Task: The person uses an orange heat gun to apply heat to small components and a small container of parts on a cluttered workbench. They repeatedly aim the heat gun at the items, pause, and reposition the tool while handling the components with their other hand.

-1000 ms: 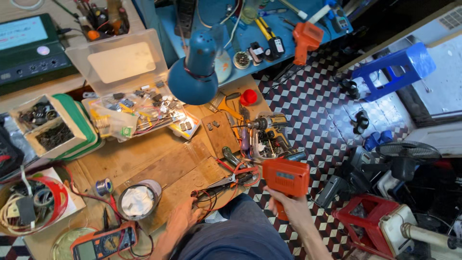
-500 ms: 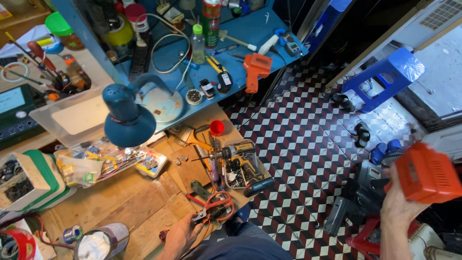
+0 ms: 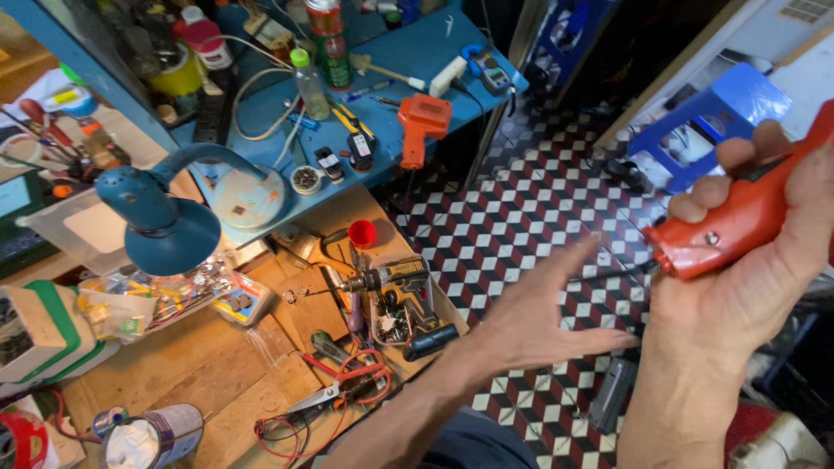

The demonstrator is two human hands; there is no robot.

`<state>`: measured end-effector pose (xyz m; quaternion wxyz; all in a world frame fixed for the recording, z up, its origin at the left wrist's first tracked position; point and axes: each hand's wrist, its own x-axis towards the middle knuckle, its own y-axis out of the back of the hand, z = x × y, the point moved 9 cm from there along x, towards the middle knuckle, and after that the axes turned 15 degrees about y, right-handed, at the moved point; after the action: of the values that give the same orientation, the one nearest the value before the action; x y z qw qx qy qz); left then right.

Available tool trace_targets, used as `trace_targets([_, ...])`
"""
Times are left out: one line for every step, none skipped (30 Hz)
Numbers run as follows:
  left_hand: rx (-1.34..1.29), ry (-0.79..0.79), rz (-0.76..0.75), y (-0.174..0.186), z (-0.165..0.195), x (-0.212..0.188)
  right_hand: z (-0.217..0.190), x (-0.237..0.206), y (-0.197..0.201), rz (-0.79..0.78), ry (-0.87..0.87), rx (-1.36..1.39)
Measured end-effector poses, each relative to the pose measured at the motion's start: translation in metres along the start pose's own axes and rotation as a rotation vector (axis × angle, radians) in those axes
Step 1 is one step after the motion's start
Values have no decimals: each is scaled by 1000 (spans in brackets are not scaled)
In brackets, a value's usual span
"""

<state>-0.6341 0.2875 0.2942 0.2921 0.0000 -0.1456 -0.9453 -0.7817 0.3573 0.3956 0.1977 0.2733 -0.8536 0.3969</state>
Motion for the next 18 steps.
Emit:
trace_targets([-56, 69, -125, -15, 0, 5, 3, 2, -9, -26, -15, -36])
trace_targets([-117, 135, -255, -29, -5, 0, 5, 10, -16, -105, 1, -174])
trace_targets([-107, 220, -309, -29, -21, -14, 9, 24, -21, -177, 34, -321])
trace_targets([-100, 305, -363, -26, -40, -32, 14, 41, -24, -258, 80, -494])
trace_targets([-224, 444, -386, -13, -68, -59, 24, 59, -24, -328, 125, -644])
trace_targets([-288, 458, -326, 4, -86, -81, 40, 75, -19, -387, 158, -800])
trace_targets([-333, 621, -264, 18, -117, -107, 58, 92, -12, -450, 188, -961])
trace_targets([-343, 726, -223, 32, -142, -134, 82, 105, -5, -524, 211, -1103])
trace_targets([-353, 834, -173, 48, -163, -163, 109, 102, 8, -587, 195, -1194])
trace_targets([-414, 852, -125, 64, -175, -186, 137, 92, 22, -655, 189, -1292])
trace_targets([-474, 866, -87, 78, -183, -209, 161, 90, 37, -709, 173, -1374])
trace_targets([-476, 887, -45, 92, -188, -232, 182, 96, 48, -760, 164, -1442])
trace_targets([-481, 909, 3, 105, -191, -252, 204, 98, 55, -812, 160, -1500])
trace_targets([-472, 946, 85, 122, -194, -274, 221, 84, 63, -859, 156, -1537])
trace_targets([-462, 986, 176, 137, -192, -298, 232, 66, 66, -906, 181, -1535])
trace_targets([-492, 1028, 282, 153, -190, -323, 240, 44, 66, -952, 212, -1528])
trace_targets([-515, 1068, 383, 171, -187, -347, 244, 16, 59, -1005, 259, -1498])
trace_targets([-535, 1100, 466, 186, -182, -369, 249, -15, 46, -1060, 304, -1436])
